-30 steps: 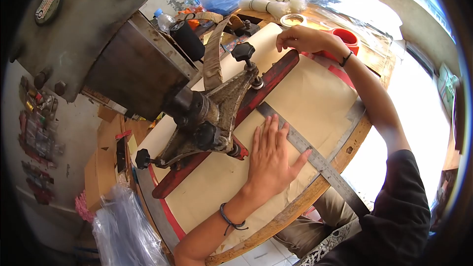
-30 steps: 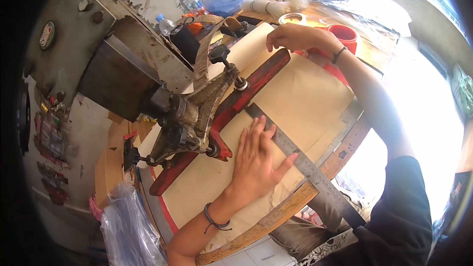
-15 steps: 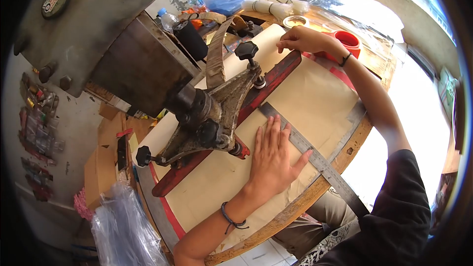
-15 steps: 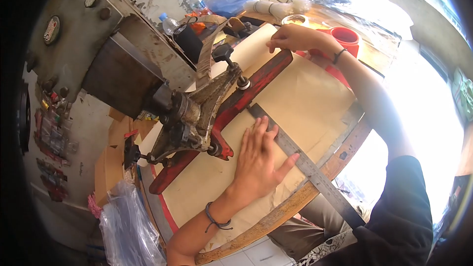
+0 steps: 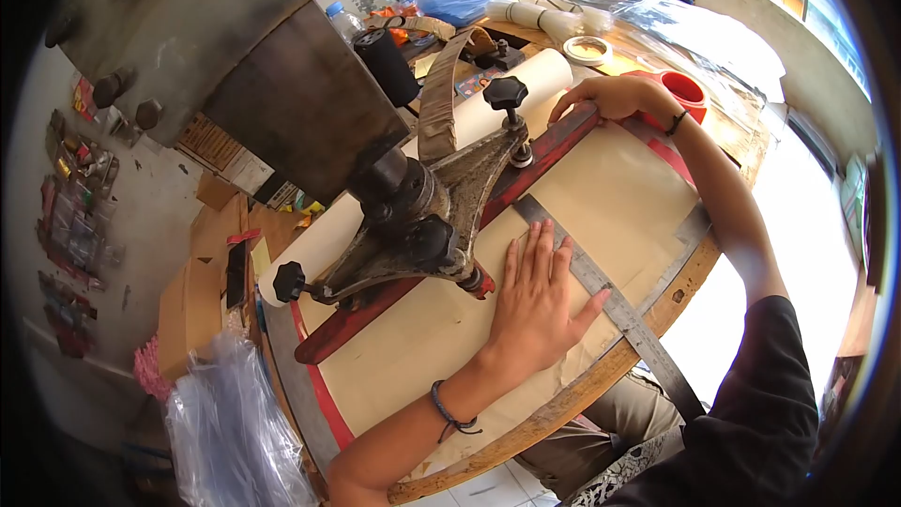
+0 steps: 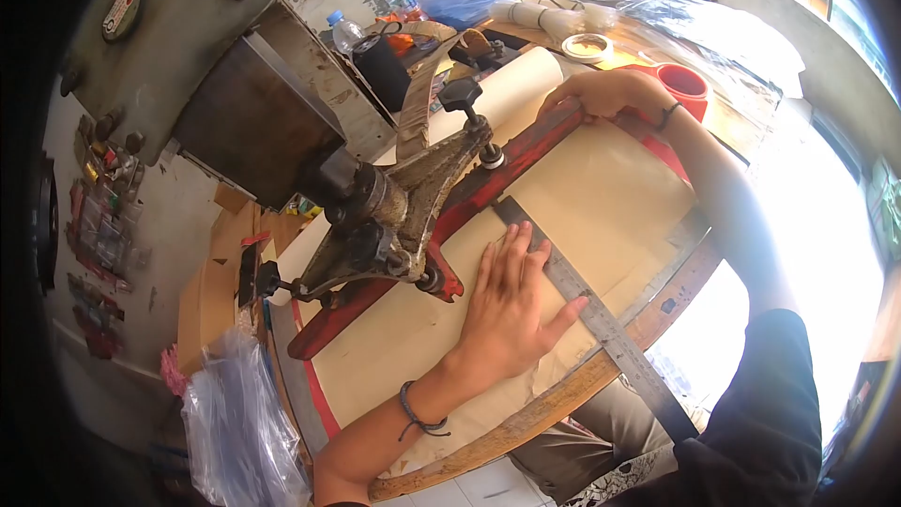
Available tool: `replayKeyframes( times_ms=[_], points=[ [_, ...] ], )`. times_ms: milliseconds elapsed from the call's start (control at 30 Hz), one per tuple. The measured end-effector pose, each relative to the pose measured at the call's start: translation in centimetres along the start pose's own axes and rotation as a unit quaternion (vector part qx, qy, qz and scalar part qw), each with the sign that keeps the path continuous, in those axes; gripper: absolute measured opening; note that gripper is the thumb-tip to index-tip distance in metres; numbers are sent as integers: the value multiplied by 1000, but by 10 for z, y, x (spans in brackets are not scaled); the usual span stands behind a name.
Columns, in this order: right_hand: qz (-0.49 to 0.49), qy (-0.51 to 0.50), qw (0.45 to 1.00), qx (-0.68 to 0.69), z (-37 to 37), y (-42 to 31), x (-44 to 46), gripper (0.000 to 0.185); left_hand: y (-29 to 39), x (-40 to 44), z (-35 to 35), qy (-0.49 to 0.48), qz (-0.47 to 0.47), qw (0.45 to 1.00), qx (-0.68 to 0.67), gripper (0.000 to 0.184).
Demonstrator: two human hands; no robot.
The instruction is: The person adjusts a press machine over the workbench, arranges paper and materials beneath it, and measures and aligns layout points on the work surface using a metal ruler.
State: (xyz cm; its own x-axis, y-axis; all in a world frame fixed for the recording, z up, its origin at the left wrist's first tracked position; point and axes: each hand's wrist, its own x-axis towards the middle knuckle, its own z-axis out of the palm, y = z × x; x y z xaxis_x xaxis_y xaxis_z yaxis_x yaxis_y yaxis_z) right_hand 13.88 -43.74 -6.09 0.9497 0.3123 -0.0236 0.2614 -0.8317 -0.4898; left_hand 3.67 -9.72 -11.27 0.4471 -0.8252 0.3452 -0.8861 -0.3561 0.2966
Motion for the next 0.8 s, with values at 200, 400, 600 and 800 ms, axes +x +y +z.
replayKeyframes(
  times_ms=[200,400,600,800],
  points=[
    [162,-75,984,-11,-8,-12,-1,70,0,0,-1,4,4,1000,7,74],
    [184,-80,979,28,-10,-9,-4,72,1,0,-1,8,5,1000,7,73],
    [118,-117,984,71,-10,0,0,62,2,0,-2,4,4,1000,9,73],
    [99,-119,984,88,-7,6,0,45,1,0,-1,2,5,1000,8,73]
  ],
)
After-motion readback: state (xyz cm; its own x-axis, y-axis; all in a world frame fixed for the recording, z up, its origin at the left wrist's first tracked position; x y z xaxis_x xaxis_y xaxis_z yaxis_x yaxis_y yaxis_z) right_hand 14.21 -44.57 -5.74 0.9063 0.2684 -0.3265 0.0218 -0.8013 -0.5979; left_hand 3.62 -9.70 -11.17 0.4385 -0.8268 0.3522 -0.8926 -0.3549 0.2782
